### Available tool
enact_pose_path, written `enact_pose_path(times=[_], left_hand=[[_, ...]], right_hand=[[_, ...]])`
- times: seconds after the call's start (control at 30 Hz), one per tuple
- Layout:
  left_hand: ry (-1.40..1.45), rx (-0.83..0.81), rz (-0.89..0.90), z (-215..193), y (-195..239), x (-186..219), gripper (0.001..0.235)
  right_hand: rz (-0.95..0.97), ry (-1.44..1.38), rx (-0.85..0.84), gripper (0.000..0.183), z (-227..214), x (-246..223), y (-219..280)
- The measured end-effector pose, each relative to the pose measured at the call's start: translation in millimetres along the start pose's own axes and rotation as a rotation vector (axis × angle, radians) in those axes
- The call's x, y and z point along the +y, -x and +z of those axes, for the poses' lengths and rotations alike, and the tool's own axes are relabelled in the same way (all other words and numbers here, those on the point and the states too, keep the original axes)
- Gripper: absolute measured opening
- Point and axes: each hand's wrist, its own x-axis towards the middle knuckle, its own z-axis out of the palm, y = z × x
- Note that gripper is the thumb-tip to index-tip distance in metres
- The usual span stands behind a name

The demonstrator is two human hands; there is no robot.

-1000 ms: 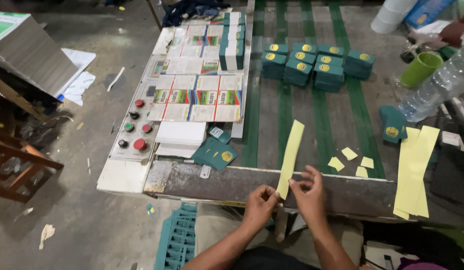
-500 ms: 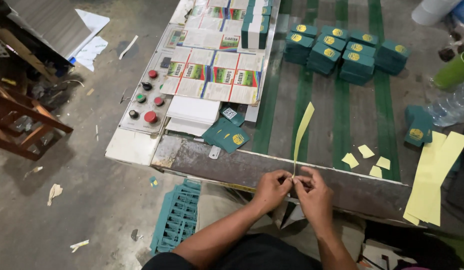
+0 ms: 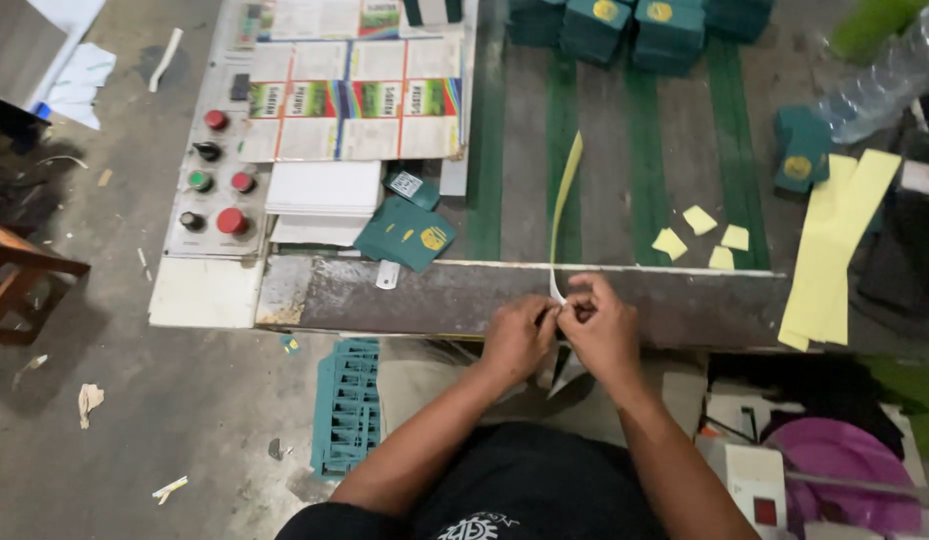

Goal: The recorder is bundling stacks of green booklets using paper bands and adhesive stickers at a print shop workbench.

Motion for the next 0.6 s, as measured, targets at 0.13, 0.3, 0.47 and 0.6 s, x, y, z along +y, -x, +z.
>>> enact_pose_path(times=[0.13,0.3,0.47,0.6], left_hand=[[0.011,-0.014,0.076,-0.8,0.7,-2.4,0.012],[0.097,-0.011,0.022,-4.4,-5.0,-6.4,0.014],[0.187,-0.015,-0.077,-9.3,-9.5,-4.9,0.015],[0.178,0.033,-0.030,-11.4,-11.6,-0.1,0.013]], right_hand=[[0.023,-0.015,0.005,0.030,4.9,11.4,-3.8],[-0.023,-0.135,-0.014,0.028,8.1,26.1,-7.4],[-0.006,-0.273,-0.086,0.033,1.2,6.0,-2.2],[0.025,-0.190,-0.053,0.036,-1.8,-16.3,-1.4]])
